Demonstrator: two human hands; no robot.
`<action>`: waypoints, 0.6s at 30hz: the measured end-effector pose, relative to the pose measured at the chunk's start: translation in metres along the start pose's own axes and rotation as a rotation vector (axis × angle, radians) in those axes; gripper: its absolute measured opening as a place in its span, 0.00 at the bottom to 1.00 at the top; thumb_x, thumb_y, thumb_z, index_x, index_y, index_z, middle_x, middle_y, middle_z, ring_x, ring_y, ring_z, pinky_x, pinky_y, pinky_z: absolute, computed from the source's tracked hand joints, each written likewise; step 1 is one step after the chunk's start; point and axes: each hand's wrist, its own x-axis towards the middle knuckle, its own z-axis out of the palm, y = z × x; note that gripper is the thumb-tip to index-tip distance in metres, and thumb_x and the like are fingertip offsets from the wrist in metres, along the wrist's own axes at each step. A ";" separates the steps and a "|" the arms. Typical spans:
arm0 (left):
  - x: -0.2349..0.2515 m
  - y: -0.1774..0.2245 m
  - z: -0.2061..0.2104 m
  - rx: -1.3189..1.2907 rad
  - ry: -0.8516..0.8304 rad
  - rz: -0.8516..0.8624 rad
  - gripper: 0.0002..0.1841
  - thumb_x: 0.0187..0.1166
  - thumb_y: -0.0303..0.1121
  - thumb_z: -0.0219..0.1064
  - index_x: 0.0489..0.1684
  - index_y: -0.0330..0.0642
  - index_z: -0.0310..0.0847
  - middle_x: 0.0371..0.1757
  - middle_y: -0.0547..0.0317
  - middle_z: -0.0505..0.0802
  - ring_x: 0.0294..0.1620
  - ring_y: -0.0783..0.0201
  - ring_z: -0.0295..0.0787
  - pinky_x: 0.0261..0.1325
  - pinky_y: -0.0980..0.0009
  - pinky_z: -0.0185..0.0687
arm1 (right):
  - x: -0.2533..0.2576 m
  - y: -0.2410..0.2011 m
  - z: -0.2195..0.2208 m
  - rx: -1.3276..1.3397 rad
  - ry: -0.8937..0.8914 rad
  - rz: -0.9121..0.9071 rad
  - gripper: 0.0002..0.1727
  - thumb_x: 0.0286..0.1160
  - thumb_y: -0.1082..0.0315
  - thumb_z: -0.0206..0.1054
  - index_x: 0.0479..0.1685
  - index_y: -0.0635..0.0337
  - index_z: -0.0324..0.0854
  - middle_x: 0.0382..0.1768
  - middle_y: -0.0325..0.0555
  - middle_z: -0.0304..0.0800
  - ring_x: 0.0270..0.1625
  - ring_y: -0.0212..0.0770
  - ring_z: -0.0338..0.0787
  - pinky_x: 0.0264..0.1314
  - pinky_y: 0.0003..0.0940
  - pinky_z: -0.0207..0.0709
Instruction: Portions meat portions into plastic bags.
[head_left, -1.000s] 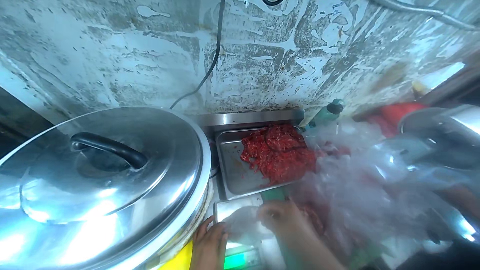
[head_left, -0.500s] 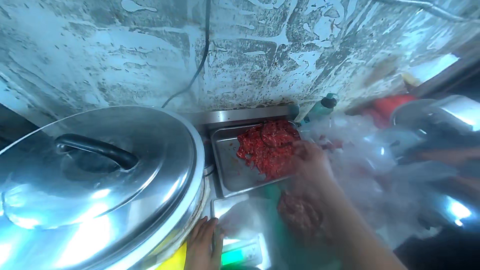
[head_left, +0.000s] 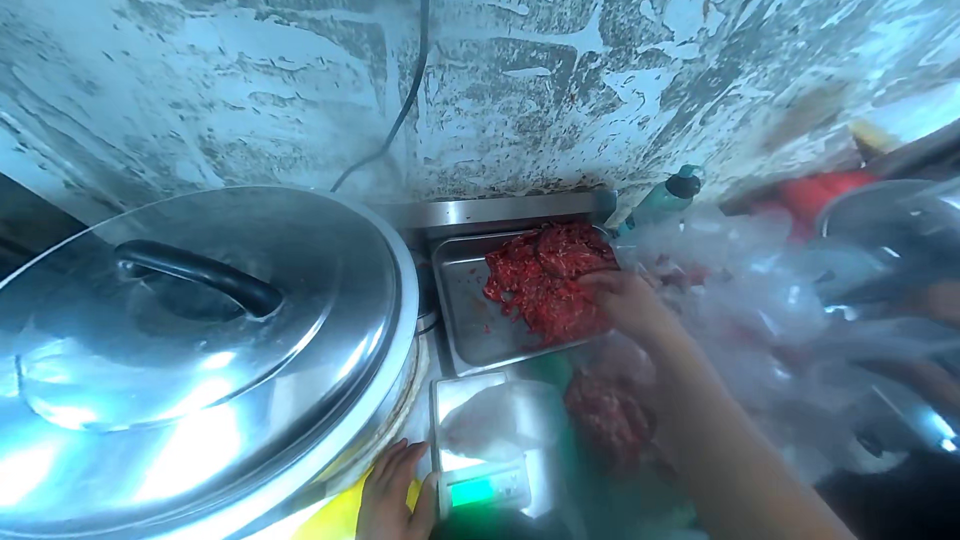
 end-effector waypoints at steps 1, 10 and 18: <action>0.001 0.000 -0.001 0.002 0.002 0.002 0.21 0.80 0.43 0.65 0.67 0.43 0.87 0.67 0.54 0.92 0.81 0.47 0.76 0.83 0.45 0.66 | 0.000 -0.003 0.000 0.018 -0.023 0.035 0.12 0.86 0.67 0.61 0.57 0.53 0.89 0.50 0.48 0.94 0.50 0.47 0.92 0.55 0.56 0.84; -0.002 0.000 0.001 0.019 -0.017 -0.022 0.20 0.80 0.42 0.65 0.65 0.45 0.88 0.67 0.57 0.92 0.81 0.49 0.76 0.82 0.46 0.68 | -0.055 -0.029 0.025 0.209 -0.139 -0.112 0.06 0.82 0.68 0.67 0.49 0.51 0.89 0.35 0.40 0.95 0.30 0.38 0.93 0.34 0.38 0.90; 0.000 0.002 0.001 0.021 -0.004 -0.005 0.19 0.80 0.42 0.64 0.63 0.45 0.89 0.65 0.57 0.93 0.80 0.48 0.77 0.82 0.46 0.69 | -0.101 -0.032 0.058 -0.112 -0.598 -0.218 0.15 0.86 0.59 0.57 0.57 0.47 0.89 0.48 0.36 0.94 0.45 0.31 0.92 0.56 0.36 0.86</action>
